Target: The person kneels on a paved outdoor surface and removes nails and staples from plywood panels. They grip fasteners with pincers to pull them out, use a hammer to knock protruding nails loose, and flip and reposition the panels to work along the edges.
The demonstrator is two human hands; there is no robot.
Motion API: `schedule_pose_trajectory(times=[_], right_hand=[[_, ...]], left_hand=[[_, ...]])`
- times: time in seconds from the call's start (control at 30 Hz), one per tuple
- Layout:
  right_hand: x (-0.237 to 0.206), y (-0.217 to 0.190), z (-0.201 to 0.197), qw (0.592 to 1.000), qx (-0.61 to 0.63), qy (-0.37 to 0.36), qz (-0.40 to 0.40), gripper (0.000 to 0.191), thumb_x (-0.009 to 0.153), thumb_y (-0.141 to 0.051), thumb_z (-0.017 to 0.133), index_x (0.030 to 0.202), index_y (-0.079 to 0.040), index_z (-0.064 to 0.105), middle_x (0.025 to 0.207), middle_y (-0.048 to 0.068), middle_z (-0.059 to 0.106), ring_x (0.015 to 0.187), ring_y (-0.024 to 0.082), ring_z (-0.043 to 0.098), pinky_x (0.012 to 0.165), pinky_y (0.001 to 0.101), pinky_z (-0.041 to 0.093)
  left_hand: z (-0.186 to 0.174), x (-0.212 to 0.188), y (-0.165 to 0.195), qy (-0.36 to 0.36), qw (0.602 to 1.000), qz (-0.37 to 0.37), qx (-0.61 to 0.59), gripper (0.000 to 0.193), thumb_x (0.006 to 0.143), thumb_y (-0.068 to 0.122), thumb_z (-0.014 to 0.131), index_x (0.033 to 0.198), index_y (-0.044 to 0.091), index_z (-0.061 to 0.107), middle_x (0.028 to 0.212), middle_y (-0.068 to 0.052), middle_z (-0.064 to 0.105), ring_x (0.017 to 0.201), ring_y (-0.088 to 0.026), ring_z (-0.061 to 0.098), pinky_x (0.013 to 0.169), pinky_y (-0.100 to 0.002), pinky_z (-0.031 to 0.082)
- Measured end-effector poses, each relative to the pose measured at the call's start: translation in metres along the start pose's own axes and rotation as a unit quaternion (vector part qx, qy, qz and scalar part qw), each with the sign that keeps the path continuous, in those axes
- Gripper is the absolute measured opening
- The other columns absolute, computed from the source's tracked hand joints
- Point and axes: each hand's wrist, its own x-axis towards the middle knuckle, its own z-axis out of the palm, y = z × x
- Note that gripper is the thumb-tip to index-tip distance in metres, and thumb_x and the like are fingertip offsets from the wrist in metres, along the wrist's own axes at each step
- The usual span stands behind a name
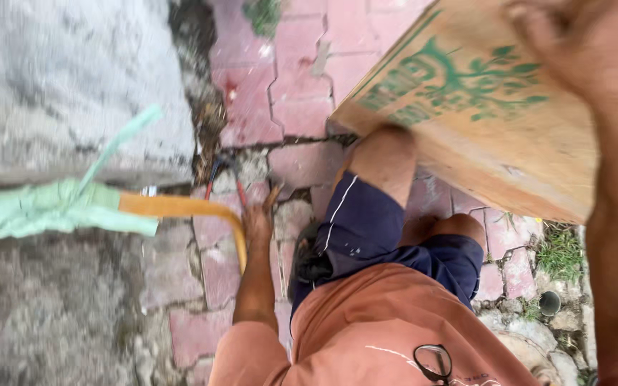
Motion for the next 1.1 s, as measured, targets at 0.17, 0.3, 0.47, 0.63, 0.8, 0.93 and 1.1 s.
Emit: schedule_pose_trajectory(times=[0.17, 0.3, 0.47, 0.63, 0.8, 0.93, 1.1], right_hand=[[-0.009, 0.021, -0.004, 0.97, -0.189, 0.116, -0.102, 0.043, 0.091, -0.059, 0.076, 0.095, -0.016, 0.073, 0.069, 0.001, 0.065, 0.06, 0.017, 0.062, 0.053, 0.0297, 0.049], [-0.022, 0.022, -0.049, 0.97, -0.159, 0.135, -0.123, 0.048, 0.088, -0.056, 0.083, 0.111, -0.016, 0.071, 0.086, 0.004, 0.068, 0.079, 0.021, 0.067, 0.068, 0.0364, 0.052], [-0.046, 0.025, -0.053, 0.971, -0.159, 0.175, -0.031, 0.048, 0.095, -0.059, 0.075, 0.106, -0.014, 0.063, 0.088, 0.004, 0.067, 0.081, 0.021, 0.068, 0.072, 0.037, 0.053], [-0.055, 0.036, -0.031, 0.987, -0.095, 0.131, -0.013, 0.048, 0.099, -0.059, 0.072, 0.11, -0.012, 0.069, 0.078, 0.005, 0.066, 0.07, 0.024, 0.067, 0.061, 0.0386, 0.052], [-0.067, 0.036, -0.043, 0.978, -0.107, 0.18, -0.027, 0.047, 0.098, -0.061, 0.075, 0.108, -0.014, 0.071, 0.076, 0.003, 0.067, 0.071, 0.023, 0.067, 0.061, 0.0365, 0.051], [-0.072, 0.035, -0.043, 0.972, -0.097, 0.215, 0.005, 0.051, 0.098, -0.06, 0.073, 0.089, -0.011, 0.065, 0.075, 0.006, 0.064, 0.074, 0.026, 0.066, 0.064, 0.0395, 0.05], [-0.062, 0.043, -0.029, 0.975, -0.063, 0.212, 0.004, 0.04, 0.105, -0.048, 0.069, 0.085, -0.014, 0.066, 0.075, 0.002, 0.064, 0.075, 0.025, 0.065, 0.063, 0.0382, 0.048]], left_hand=[[-0.057, 0.004, 0.034, -0.328, 0.927, -0.167, -0.068, 0.047, 0.072, 0.032, 0.081, 0.108, 0.003, 0.07, 0.114, -0.022, 0.068, 0.108, -0.041, 0.065, 0.094, -0.052, 0.053], [-0.077, 0.012, 0.058, -0.253, 0.929, -0.133, -0.235, 0.041, 0.076, 0.032, 0.073, 0.104, 0.001, 0.074, 0.107, -0.026, 0.072, 0.104, -0.043, 0.068, 0.094, -0.049, 0.052], [-0.106, 0.031, 0.077, -0.082, 0.955, -0.022, -0.284, 0.033, 0.08, 0.028, 0.071, 0.099, 0.0, 0.07, 0.099, -0.022, 0.065, 0.096, -0.041, 0.065, 0.087, -0.05, 0.051], [-0.177, 0.074, 0.113, 0.003, 0.91, 0.233, -0.344, 0.034, 0.088, 0.023, 0.072, 0.115, 0.004, 0.063, 0.1, -0.018, 0.063, 0.093, -0.039, 0.063, 0.078, -0.047, 0.051], [-0.237, 0.103, 0.164, 0.037, 0.904, 0.368, -0.215, 0.041, 0.092, 0.025, 0.071, 0.127, 0.006, 0.06, 0.1, -0.013, 0.067, 0.09, -0.034, 0.067, 0.074, -0.046, 0.052], [-0.262, 0.127, 0.183, 0.041, 0.894, 0.417, -0.158, 0.036, 0.094, 0.028, 0.072, 0.123, 0.01, 0.061, 0.098, -0.011, 0.069, 0.09, -0.033, 0.069, 0.075, -0.047, 0.053], [-0.27, 0.151, 0.193, 0.02, 0.886, 0.45, -0.111, 0.043, 0.09, 0.031, 0.073, 0.123, 0.009, 0.06, 0.102, -0.015, 0.07, 0.089, -0.037, 0.07, 0.072, -0.05, 0.055]])
